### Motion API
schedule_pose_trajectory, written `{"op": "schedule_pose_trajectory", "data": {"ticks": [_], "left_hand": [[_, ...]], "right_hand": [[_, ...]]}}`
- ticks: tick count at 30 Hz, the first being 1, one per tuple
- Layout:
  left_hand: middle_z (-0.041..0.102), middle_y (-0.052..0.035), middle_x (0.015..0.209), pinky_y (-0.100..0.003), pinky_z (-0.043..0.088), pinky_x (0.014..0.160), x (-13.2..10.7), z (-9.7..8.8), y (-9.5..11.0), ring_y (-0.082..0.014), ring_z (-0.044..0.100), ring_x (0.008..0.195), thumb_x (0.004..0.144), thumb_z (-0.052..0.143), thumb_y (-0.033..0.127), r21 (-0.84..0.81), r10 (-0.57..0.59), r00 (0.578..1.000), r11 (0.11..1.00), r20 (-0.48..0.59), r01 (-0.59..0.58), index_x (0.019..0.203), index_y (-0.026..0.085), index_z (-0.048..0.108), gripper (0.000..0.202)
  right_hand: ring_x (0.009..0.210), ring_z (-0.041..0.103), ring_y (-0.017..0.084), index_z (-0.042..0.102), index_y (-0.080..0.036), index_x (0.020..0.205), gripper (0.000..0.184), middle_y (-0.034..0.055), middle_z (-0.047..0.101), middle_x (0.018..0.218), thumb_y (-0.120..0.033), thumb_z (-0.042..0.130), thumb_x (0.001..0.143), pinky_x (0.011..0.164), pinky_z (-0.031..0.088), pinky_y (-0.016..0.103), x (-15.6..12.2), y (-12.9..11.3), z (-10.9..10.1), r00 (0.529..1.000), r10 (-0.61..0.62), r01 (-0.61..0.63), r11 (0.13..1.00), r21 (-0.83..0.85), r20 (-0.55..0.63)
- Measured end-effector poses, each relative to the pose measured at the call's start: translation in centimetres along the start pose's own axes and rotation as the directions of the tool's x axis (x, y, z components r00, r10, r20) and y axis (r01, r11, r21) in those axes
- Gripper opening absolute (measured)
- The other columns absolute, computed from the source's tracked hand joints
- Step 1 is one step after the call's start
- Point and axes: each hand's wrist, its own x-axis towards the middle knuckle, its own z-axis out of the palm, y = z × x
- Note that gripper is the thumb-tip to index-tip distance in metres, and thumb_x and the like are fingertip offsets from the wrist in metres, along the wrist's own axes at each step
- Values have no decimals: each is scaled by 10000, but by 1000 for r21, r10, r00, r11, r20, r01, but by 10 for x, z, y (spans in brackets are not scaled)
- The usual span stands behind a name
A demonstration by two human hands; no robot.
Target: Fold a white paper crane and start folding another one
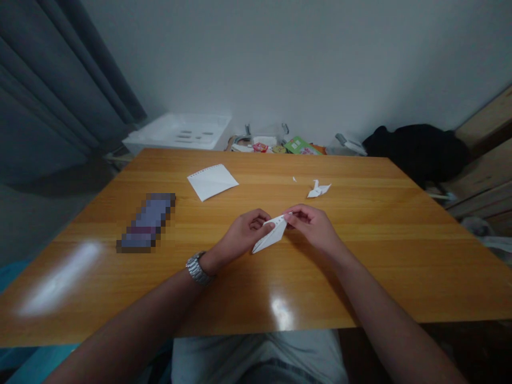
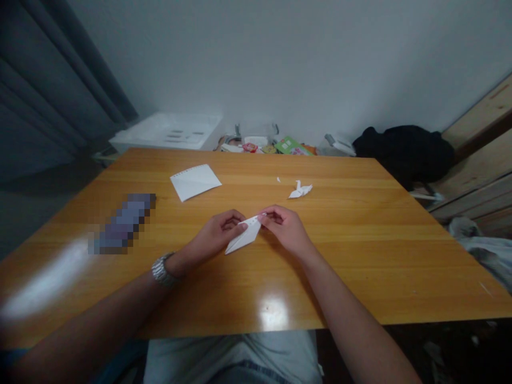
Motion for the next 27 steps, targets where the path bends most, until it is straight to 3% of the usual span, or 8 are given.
{"op": "schedule_pose_trajectory", "data": {"ticks": [10,17,23,27], "left_hand": [[704,-31,851,-248,476,657,-3,0,4,-150,640,747,816,755,387,-48,-51,993,997,104,56,916,154,669,267],[712,-42,883,-260,498,673,0,0,3,-169,665,775,791,772,429,-112,-61,998,992,12,62,891,164,639,313],[715,-38,856,-257,495,664,4,1,-4,-154,661,739,806,761,426,-258,-85,994,964,-65,65,895,176,571,326],[710,-36,852,-254,491,661,4,1,-4,-146,654,732,817,751,421,-260,-77,995,964,-68,57,882,180,534,330]], "right_hand": [[692,646,179,753,-172,876,368,44,711,758,-523,646,906,695,522,313,-4,-7,1,995,37,-35,999,-25,94],[765,684,206,721,-198,954,477,70,732,855,-656,681,827,724,574,343,-4,-8,7,993,98,-106,983,152,58],[755,666,174,708,-157,859,449,72,732,833,-603,728,813,720,538,304,-11,-2,16,933,180,-217,972,88,311],[707,651,165,680,-146,810,444,59,724,794,-579,772,774,668,506,290,-13,3,22,921,199,-229,972,52,334]]}}
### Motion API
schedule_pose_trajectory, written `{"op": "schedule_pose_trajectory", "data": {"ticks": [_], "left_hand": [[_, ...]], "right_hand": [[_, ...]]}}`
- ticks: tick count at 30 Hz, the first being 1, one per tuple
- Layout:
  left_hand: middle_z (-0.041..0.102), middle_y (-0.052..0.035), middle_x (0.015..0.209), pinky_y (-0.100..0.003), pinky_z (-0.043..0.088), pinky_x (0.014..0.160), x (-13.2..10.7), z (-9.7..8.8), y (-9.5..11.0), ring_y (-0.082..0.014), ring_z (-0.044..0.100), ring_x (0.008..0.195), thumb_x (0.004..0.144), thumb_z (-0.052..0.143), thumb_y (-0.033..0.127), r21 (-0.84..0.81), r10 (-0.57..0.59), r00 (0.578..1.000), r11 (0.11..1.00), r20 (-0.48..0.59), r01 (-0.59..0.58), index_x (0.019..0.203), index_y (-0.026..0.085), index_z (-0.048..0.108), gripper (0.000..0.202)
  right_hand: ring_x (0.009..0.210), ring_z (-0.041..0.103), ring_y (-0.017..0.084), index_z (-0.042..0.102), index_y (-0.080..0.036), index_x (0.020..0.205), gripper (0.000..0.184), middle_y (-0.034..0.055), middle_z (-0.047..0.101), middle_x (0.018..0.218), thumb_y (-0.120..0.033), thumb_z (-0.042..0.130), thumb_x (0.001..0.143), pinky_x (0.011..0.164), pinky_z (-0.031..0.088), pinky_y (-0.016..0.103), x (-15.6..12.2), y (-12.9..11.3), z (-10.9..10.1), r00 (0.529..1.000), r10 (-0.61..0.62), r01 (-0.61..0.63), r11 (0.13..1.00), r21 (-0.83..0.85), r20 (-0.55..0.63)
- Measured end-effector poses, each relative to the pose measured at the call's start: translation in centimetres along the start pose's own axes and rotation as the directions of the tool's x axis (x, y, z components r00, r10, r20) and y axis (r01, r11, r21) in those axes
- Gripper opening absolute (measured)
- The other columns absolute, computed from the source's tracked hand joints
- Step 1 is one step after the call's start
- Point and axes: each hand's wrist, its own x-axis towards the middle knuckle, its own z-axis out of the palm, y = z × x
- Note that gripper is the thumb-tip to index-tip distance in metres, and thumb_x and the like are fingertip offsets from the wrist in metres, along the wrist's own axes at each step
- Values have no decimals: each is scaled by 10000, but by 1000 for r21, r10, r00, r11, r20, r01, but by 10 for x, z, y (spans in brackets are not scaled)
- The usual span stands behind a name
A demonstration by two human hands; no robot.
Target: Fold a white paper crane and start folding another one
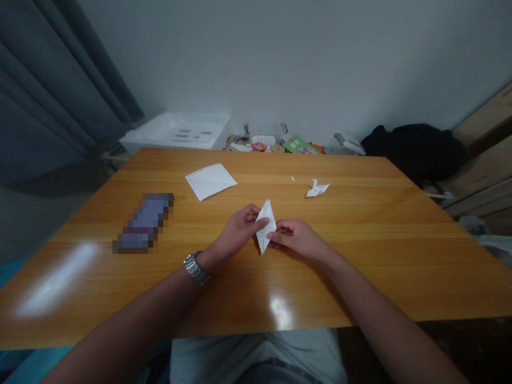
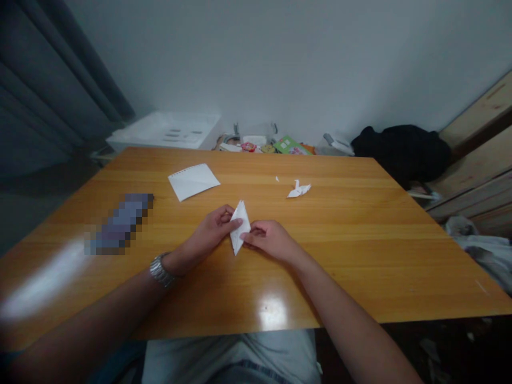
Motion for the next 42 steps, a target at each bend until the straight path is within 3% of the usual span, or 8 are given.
{"op": "schedule_pose_trajectory", "data": {"ticks": [10,16,22,28,33,37,42], "left_hand": [[710,-52,891,-270,519,716,2,-2,-1,-153,667,780,829,746,391,-17,15,999,1000,-31,-15,905,171,543,309],[694,-31,836,-256,507,687,2,-3,-2,-144,656,747,812,762,402,-2,36,996,999,-81,-36,830,180,515,333],[707,-32,848,-253,513,698,2,-3,-2,-147,667,761,811,765,399,12,25,998,1000,-65,-24,847,172,531,328],[730,-70,964,-301,544,801,3,-3,1,-179,688,865,799,773,383,16,46,999,999,-13,-46,945,154,610,317],[730,-92,1004,-307,560,780,2,-3,1,-189,690,864,808,750,401,-16,44,993,999,-111,-46,985,152,597,342],[702,-48,866,-259,546,681,1,-4,2,-159,669,767,810,757,383,-18,11,979,1000,-205,-15,890,162,555,310],[703,-36,852,-246,529,674,0,-5,2,-140,660,740,815,770,380,30,23,983,999,-182,-17,949,160,579,321]], "right_hand": [[628,645,138,593,-184,842,455,7,663,714,-626,702,827,600,524,262,0,-2,2,998,7,-5,999,44,-54],[634,652,138,652,-159,777,458,35,697,712,-610,717,819,634,521,265,-1,-3,-2,999,37,-38,999,6,23],[606,647,140,671,-154,763,445,43,716,692,-591,743,801,613,504,260,-2,-4,-4,999,38,-38,999,-31,16],[606,640,140,668,-160,753,458,47,714,691,-610,704,830,592,496,255,-2,-4,-4,1000,11,-10,997,-74,11],[690,688,157,660,-160,898,434,68,741,808,-578,745,813,642,543,275,-2,-2,-3,1000,18,-18,999,43,5],[721,708,168,640,-176,947,406,67,749,826,-520,789,792,670,568,297,0,-2,-5,997,-13,18,998,64,-75],[740,726,195,626,-191,900,374,57,737,811,-522,771,803,653,593,322,1,-7,-10,967,-71,96,991,95,-245]]}}
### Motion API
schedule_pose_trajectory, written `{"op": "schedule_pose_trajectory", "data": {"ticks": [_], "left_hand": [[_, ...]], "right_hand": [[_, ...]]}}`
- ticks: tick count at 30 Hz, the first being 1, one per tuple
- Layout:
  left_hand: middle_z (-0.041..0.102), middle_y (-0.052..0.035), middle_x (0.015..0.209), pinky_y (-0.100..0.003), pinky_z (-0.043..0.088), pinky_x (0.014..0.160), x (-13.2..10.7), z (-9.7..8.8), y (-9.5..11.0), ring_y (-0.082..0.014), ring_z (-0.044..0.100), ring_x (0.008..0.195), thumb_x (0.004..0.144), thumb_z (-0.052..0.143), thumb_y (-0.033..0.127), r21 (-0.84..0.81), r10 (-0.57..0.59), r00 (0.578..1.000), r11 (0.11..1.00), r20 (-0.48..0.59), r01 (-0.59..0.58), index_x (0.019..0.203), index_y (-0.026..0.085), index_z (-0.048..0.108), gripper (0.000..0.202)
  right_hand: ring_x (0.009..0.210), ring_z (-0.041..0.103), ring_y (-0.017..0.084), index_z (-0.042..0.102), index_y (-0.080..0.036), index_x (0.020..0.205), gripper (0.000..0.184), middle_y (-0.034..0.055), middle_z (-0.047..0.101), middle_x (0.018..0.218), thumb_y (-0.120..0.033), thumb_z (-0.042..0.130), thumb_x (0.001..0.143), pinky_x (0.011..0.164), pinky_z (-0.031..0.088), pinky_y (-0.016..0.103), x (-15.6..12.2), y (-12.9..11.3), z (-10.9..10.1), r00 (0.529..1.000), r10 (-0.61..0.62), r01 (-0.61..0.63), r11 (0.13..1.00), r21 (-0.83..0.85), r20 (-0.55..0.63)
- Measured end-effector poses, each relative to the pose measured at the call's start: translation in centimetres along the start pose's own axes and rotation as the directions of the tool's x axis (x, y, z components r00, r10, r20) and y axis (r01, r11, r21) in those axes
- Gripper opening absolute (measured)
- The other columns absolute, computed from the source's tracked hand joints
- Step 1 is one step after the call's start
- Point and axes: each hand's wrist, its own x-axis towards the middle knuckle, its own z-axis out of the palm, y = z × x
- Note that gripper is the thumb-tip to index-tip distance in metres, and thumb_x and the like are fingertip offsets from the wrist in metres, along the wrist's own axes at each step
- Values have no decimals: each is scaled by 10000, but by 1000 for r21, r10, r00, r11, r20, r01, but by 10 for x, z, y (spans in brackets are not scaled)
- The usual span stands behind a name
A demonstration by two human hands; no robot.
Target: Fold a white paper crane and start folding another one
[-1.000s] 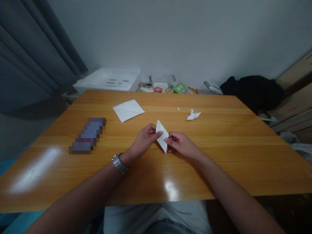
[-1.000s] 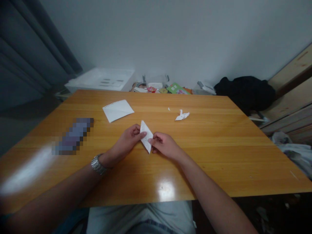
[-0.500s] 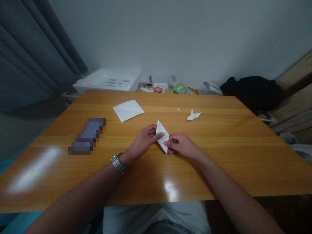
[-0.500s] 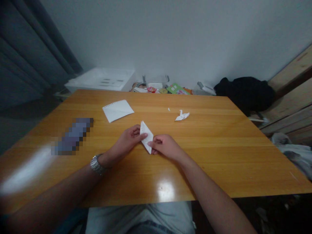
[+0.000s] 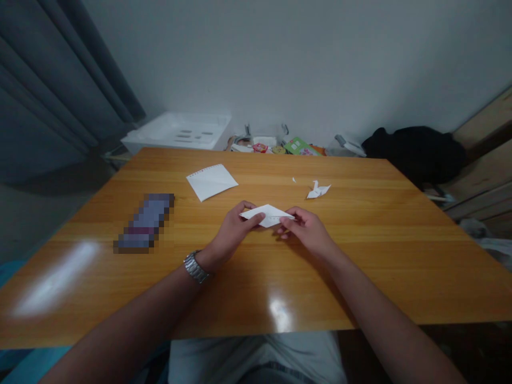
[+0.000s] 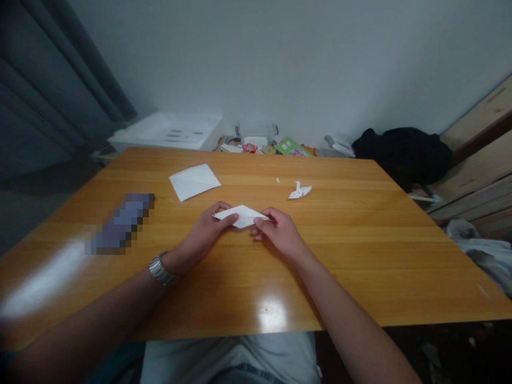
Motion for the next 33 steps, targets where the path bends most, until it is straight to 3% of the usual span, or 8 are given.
{"op": "schedule_pose_trajectory", "data": {"ticks": [4,9,16,22,33], "left_hand": [[720,-51,930,-260,538,713,1,0,0,-155,680,802,836,755,379,53,48,999,997,21,-49,1043,170,584,340],[710,-81,1035,-302,552,851,0,0,2,-184,685,944,865,729,392,153,172,983,972,56,-179,1088,161,628,337],[734,-59,910,-279,550,758,-4,2,5,-182,690,843,916,654,398,239,124,967,955,224,-177,975,152,694,256],[718,-50,883,-262,527,733,-4,3,3,-168,672,814,897,678,382,197,129,967,965,222,-174,944,148,668,239],[688,-48,894,-281,498,787,-4,5,3,-171,634,845,921,641,416,110,92,953,986,289,-128,930,147,657,270]], "right_hand": [[682,720,190,618,-199,938,366,45,739,767,-514,759,815,656,596,337,2,-3,-5,998,-34,34,999,4,-54],[577,663,156,591,-195,880,352,15,702,685,-511,739,830,585,543,297,1,-1,-8,999,-51,51,992,-114,11],[619,652,142,604,-192,874,326,-2,667,713,-493,727,846,584,535,274,0,1,-4,994,-47,55,995,-84,96],[599,624,135,597,-200,822,306,-9,642,694,-478,724,843,554,521,266,0,-2,-1,997,-54,56,998,-40,48],[545,564,111,584,-196,850,255,-28,597,668,-432,629,935,532,447,247,-3,1,-3,984,-94,117,981,-154,151]]}}
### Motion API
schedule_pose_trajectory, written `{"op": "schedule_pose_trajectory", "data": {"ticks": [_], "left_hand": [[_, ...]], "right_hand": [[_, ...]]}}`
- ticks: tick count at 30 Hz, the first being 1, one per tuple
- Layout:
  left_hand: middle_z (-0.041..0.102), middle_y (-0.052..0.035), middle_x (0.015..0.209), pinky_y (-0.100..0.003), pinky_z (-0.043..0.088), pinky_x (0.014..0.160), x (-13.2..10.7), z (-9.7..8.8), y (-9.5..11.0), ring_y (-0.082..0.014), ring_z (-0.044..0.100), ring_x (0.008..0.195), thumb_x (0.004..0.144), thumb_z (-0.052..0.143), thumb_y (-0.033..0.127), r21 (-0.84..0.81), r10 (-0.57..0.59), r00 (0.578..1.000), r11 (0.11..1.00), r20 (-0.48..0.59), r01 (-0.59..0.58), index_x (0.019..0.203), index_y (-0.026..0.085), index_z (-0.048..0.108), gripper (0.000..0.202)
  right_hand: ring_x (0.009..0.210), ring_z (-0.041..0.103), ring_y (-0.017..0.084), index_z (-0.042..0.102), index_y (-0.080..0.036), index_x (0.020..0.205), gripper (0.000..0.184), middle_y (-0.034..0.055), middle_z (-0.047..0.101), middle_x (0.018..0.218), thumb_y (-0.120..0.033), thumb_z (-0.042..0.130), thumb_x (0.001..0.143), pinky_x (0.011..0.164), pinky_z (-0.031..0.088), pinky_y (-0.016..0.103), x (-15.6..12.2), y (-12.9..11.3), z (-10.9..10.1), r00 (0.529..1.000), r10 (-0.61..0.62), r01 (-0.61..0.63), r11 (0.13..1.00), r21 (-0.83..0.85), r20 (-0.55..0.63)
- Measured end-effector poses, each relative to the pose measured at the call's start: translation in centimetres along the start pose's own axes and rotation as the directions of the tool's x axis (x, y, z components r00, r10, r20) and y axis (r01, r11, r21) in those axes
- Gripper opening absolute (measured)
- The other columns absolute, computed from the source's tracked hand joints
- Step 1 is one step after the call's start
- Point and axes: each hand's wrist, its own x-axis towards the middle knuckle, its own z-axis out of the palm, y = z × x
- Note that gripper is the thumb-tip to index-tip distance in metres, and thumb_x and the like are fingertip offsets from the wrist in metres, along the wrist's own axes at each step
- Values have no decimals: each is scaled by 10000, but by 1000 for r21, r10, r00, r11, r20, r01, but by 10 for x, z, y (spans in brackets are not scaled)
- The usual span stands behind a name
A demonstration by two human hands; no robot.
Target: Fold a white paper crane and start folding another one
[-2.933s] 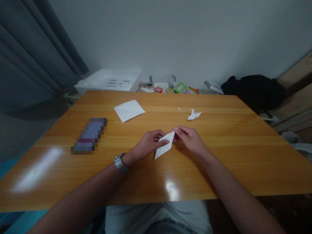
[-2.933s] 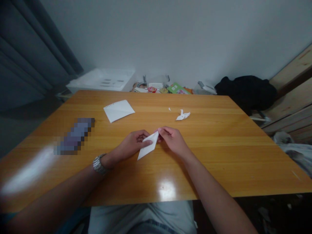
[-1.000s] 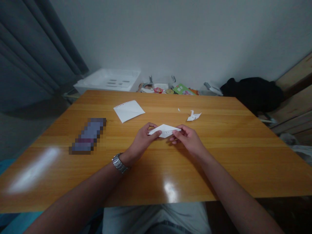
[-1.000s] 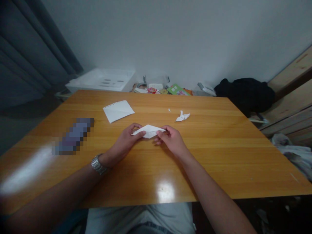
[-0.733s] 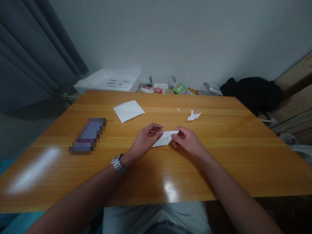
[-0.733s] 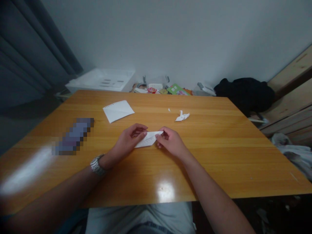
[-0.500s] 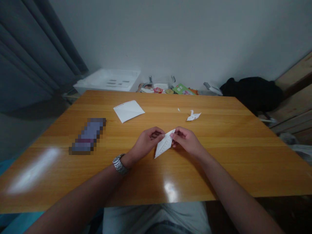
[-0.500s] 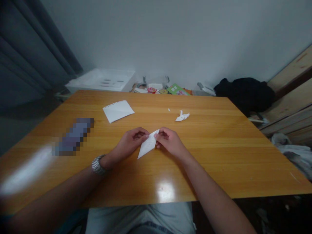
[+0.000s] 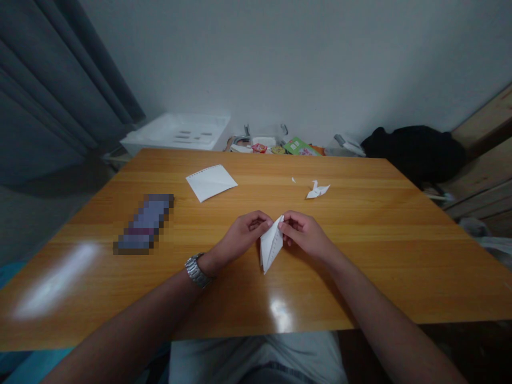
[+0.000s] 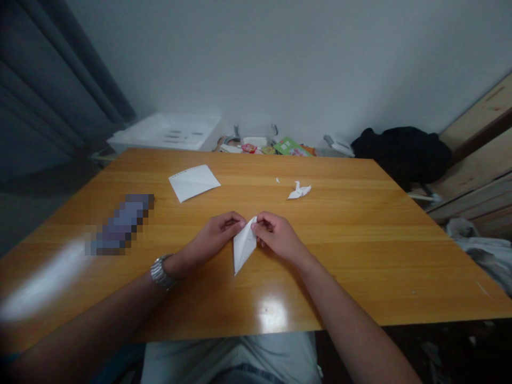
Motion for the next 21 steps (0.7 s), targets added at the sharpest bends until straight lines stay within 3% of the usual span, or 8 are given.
{"op": "schedule_pose_trajectory", "data": {"ticks": [6,21], "left_hand": [[674,-33,862,-255,470,738,-1,2,-1,-152,613,797,913,655,427,-69,-38,999,997,34,40,922,147,642,281],[705,-48,850,-258,497,716,-3,2,1,-163,650,793,924,634,387,112,1,1000,994,4,-1,893,145,663,246]], "right_hand": [[545,568,116,585,-198,864,250,-33,583,674,-437,631,921,533,458,249,-1,0,2,1000,14,-14,1000,-16,-10],[518,578,118,565,-203,837,229,-39,578,650,-413,632,901,504,458,244,-2,0,3,999,38,-39,999,-33,-10]]}}
